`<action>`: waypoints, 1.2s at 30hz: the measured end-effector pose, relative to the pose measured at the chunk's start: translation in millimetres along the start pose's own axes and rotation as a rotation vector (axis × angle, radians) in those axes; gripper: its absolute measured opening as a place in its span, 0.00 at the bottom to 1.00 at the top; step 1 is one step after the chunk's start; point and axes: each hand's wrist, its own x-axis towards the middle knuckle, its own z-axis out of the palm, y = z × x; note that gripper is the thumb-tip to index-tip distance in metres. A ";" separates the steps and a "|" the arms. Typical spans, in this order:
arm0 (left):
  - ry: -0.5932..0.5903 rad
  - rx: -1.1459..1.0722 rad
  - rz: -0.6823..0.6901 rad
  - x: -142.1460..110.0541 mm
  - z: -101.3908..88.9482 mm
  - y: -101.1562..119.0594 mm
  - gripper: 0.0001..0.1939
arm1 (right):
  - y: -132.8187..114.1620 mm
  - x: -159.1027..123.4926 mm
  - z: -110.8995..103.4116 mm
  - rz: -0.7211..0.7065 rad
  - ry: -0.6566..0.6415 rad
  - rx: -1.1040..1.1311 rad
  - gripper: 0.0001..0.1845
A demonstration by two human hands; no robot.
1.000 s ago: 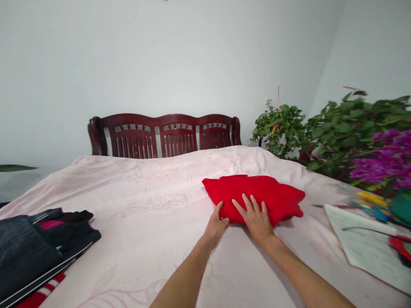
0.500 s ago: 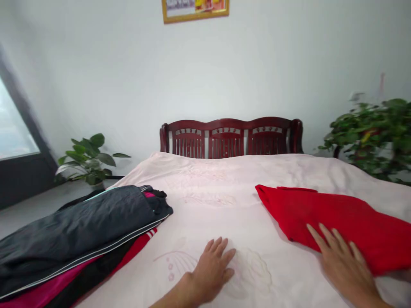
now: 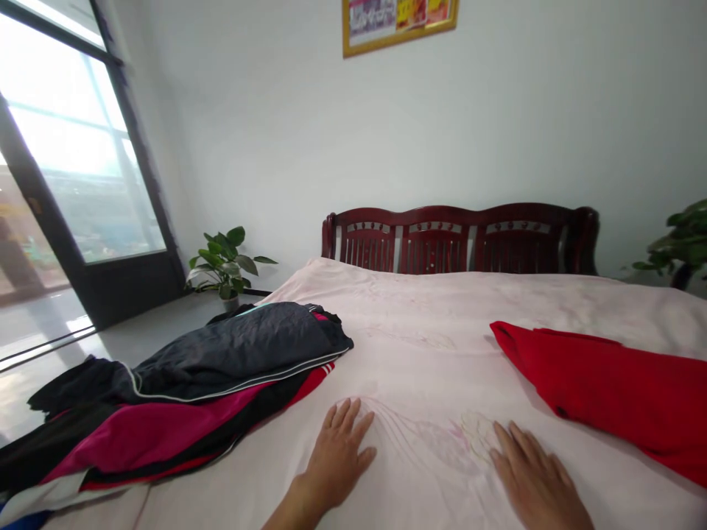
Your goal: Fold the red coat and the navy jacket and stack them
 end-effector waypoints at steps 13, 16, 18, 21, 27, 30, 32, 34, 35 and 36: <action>0.180 -0.144 0.030 3.9 7.0 -10.9 0.24 | -12.9 5.2 -10.7 0.049 -0.103 -0.035 0.31; 0.343 -0.253 0.020 6.8 16.2 -18.7 0.21 | -13.3 6.4 -11.9 0.056 -0.100 -0.021 0.30; 0.432 -0.280 -0.025 9.3 16.1 -27.0 0.20 | -12.3 6.9 -12.4 0.054 -0.101 -0.017 0.31; 0.607 -0.273 -0.119 8.0 -7.6 -47.8 0.22 | -9.6 6.8 -11.9 0.034 -0.083 -0.018 0.32; 1.180 0.118 -0.499 -35.5 -125.9 -123.4 0.31 | -4.7 5.5 -5.4 0.006 -0.055 0.001 0.31; 1.229 0.197 -0.857 -63.8 -174.5 -173.5 0.40 | -5.3 6.2 -3.2 -0.001 -0.028 0.015 0.31; 1.196 0.109 -1.080 -77.7 -193.2 -206.7 0.48 | -6.2 6.4 -2.9 0.011 -0.005 0.023 0.30; 1.089 -0.049 -1.302 -87.1 -203.6 -233.7 0.53 | -6.8 6.2 -3.3 0.014 0.006 0.032 0.29; 0.976 -0.094 -1.317 -90.4 -207.1 -242.9 0.53 | -6.9 6.0 -3.6 0.010 0.006 0.034 0.29; 0.838 -0.110 -1.248 -92.9 -210.3 -248.6 0.51 | -6.9 5.7 -3.7 0.006 0.004 0.035 0.28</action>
